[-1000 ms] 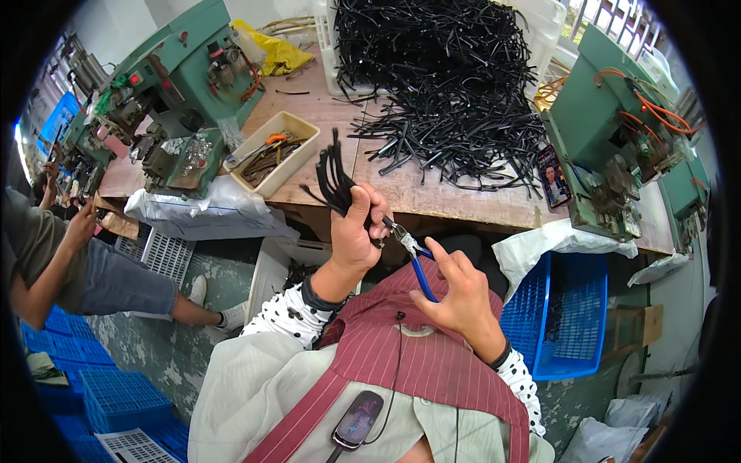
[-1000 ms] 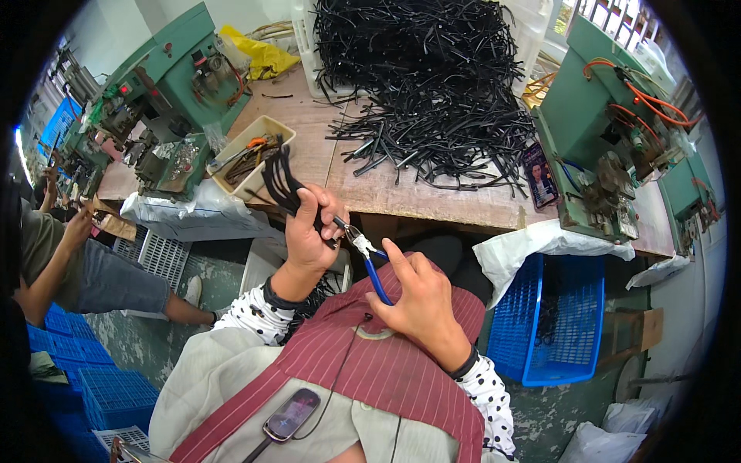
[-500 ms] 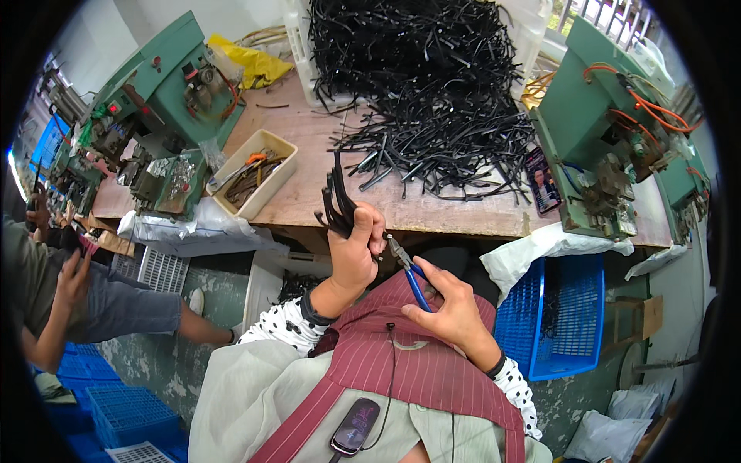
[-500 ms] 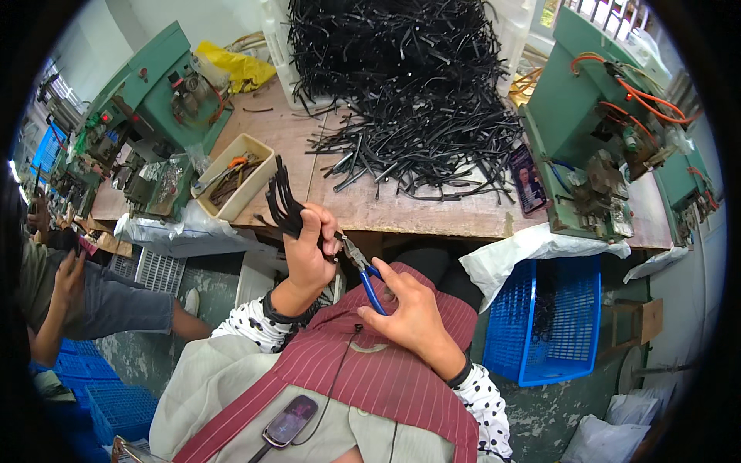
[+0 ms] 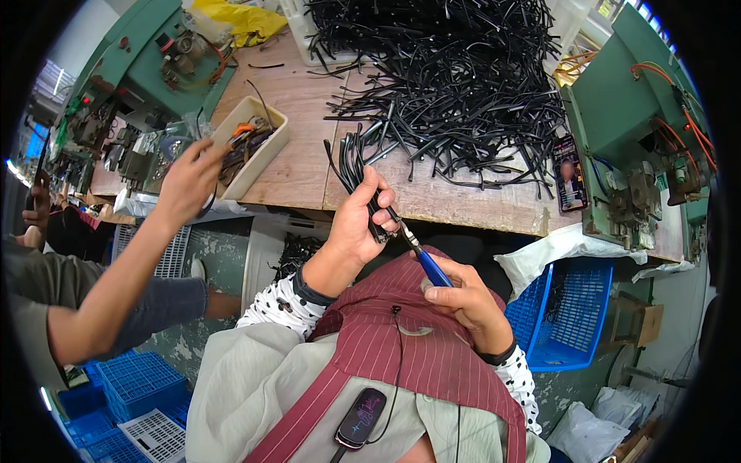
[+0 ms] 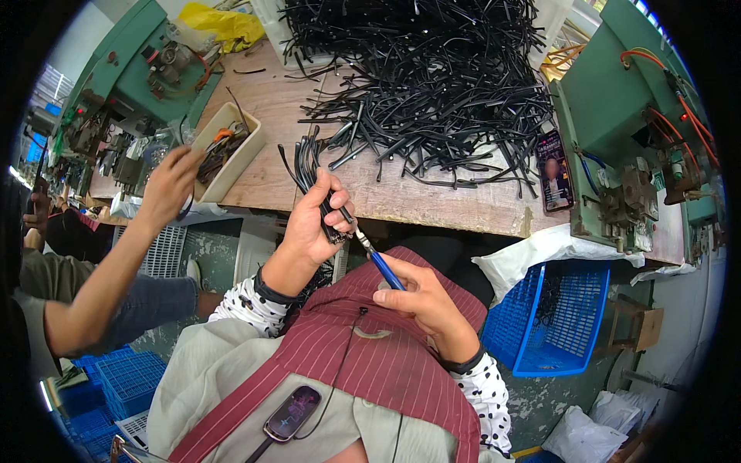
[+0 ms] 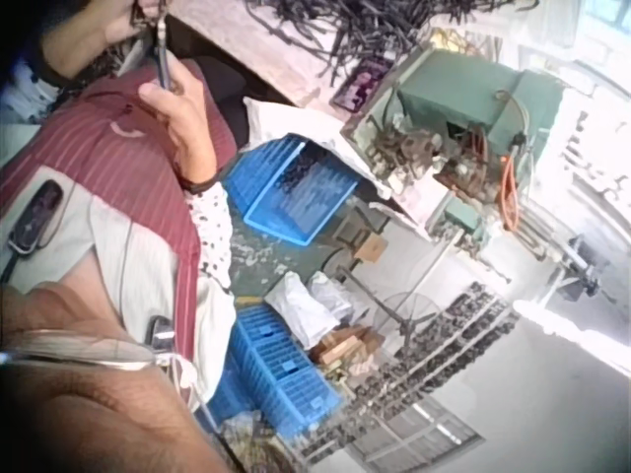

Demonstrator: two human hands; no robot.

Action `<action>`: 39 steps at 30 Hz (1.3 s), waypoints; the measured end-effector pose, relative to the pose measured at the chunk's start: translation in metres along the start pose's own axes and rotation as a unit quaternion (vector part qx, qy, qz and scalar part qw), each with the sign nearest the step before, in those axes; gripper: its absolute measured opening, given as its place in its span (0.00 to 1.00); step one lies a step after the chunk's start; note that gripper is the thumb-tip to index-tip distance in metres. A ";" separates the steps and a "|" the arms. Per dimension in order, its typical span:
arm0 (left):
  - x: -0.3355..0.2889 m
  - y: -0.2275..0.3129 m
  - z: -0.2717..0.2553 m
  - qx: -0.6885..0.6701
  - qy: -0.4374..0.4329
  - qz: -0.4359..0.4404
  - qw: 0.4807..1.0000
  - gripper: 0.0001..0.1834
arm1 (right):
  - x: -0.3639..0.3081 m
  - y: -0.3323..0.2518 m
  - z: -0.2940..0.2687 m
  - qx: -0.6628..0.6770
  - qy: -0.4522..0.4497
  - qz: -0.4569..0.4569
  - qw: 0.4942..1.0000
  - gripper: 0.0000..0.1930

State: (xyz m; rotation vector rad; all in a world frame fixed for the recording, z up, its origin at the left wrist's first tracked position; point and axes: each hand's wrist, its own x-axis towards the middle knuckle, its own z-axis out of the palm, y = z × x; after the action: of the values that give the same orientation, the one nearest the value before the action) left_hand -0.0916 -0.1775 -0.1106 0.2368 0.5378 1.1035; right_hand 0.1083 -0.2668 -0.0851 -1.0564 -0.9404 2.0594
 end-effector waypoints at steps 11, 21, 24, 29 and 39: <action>0.069 0.039 -0.020 0.394 0.120 0.199 0.889 0.10 | 0.016 0.004 -0.036 0.047 0.095 0.016 0.994 0.33; 0.146 0.092 -0.030 0.893 -0.159 0.370 0.199 0.13 | 0.024 -0.003 -0.051 -0.003 0.128 -0.006 0.992 0.34; 0.144 0.097 -0.008 0.843 -0.127 0.434 0.291 0.15 | 0.026 0.001 -0.052 -0.005 0.135 -0.027 0.991 0.35; 0.112 0.067 0.015 0.676 0.004 0.338 0.655 0.11 | 0.033 0.019 -0.064 -0.106 0.184 -0.086 0.973 0.37; 0.082 0.011 0.000 0.341 -0.070 0.140 0.927 0.11 | 0.034 0.003 -0.048 -0.476 0.242 -0.220 0.816 0.41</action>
State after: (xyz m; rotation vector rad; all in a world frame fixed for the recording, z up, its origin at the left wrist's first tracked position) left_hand -0.0724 -0.0991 -0.1299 1.0205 0.7629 1.1287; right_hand 0.1322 -0.2270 -0.1214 -1.5416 -1.7714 0.7912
